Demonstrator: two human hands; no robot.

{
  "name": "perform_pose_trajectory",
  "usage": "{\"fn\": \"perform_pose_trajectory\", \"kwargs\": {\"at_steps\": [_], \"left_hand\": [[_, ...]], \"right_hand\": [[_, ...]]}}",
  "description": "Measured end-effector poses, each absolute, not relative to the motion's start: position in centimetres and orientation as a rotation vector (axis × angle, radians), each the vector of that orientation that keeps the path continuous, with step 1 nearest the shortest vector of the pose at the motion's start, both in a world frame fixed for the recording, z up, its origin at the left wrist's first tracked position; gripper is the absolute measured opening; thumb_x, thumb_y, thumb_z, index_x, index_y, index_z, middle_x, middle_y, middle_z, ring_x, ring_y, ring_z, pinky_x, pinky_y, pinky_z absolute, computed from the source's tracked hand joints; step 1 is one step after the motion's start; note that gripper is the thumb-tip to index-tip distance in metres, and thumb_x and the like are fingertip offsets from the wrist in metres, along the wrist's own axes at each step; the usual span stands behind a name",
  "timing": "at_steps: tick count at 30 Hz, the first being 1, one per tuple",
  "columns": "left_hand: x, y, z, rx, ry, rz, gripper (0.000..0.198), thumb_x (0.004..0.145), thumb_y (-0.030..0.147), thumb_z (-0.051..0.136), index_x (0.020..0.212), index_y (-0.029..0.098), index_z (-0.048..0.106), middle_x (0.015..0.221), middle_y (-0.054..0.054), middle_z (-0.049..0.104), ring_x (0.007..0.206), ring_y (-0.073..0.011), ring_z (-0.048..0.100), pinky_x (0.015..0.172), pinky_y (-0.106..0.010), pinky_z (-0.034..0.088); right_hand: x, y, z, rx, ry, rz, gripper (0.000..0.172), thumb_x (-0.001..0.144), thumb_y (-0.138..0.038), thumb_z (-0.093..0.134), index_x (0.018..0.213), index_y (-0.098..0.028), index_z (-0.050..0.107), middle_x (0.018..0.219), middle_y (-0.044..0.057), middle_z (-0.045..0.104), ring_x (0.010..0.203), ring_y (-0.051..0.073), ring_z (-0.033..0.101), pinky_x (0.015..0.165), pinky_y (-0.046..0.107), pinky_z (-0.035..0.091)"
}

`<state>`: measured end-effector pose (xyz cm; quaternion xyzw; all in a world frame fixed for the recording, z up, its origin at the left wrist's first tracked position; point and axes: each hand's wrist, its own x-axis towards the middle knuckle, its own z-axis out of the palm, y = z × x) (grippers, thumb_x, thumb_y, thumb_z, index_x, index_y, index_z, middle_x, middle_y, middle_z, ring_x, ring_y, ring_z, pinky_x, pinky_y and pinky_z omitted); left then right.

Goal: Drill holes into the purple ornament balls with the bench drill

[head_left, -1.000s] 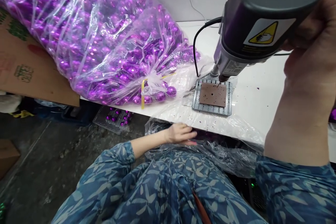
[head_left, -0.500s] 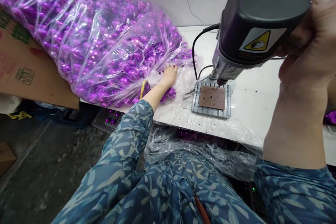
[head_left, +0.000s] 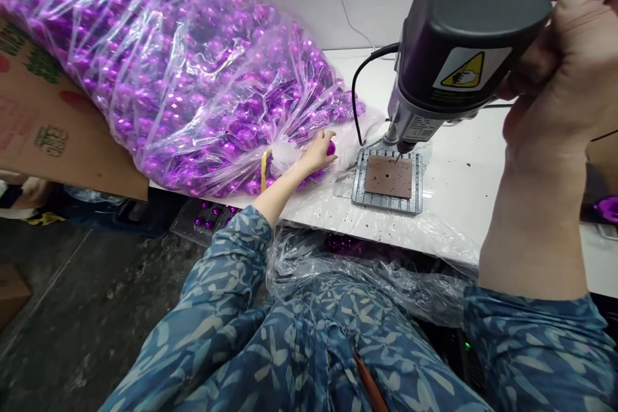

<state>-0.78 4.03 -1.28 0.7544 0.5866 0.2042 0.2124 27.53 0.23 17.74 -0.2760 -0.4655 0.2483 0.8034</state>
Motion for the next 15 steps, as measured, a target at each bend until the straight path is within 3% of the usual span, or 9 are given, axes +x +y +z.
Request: {"fn": "perform_pose_trajectory", "kwargs": {"at_steps": [4,7,10,12,15], "left_hand": [[-0.4,1.7,-0.4,1.754,1.408,1.115,0.042,0.082,0.034,0.088,0.116,0.022,0.068,0.122,-0.009,0.071,0.119,-0.0258,0.068,0.106,-0.039,0.053],[-0.1,-0.2,0.8,1.251,1.209,1.265,0.037,0.097,0.057,0.073,0.118,0.026,0.07,0.108,-0.006,0.074,0.104,-0.0221,0.074,0.088,-0.033,0.061],[0.1,-1.6,2.0,0.9,1.022,1.176,0.052,0.102,0.07,0.058,0.126,0.025,0.068,0.099,-0.007,0.075,0.093,-0.022,0.078,0.077,-0.033,0.064],[0.2,-2.3,2.5,0.801,0.942,1.137,0.054,0.103,0.069,0.058,0.128,0.022,0.067,0.101,-0.009,0.075,0.093,-0.0222,0.079,0.081,-0.035,0.067],[0.6,-3.2,2.6,0.755,0.872,1.126,0.039,0.106,0.054,0.062,0.119,0.018,0.068,0.105,-0.01,0.076,0.102,-0.022,0.079,0.095,-0.039,0.067]], "right_hand": [[27.8,0.5,17.5,-0.589,-1.043,0.525,0.013,0.079,-0.011,0.061,0.072,-0.019,0.068,0.054,-0.004,0.041,0.04,0.003,0.023,0.038,0.025,0.011],[27.8,0.3,17.5,-0.618,-1.044,0.533,0.015,0.081,-0.011,0.06,0.073,-0.02,0.069,0.054,-0.004,0.042,0.041,0.003,0.025,0.039,0.024,0.014],[27.7,0.2,17.5,-0.643,-1.023,0.524,0.02,0.085,-0.008,0.058,0.074,-0.019,0.07,0.056,-0.003,0.041,0.043,0.003,0.027,0.04,0.026,0.015],[27.6,0.2,17.7,-0.629,-0.998,0.526,0.022,0.085,-0.005,0.056,0.074,-0.018,0.07,0.059,-0.002,0.044,0.045,0.003,0.029,0.04,0.026,0.014],[27.5,0.2,17.9,-0.627,-0.974,0.535,0.025,0.084,0.0,0.055,0.071,-0.017,0.068,0.058,-0.003,0.044,0.044,0.003,0.025,0.039,0.026,0.011]]}}
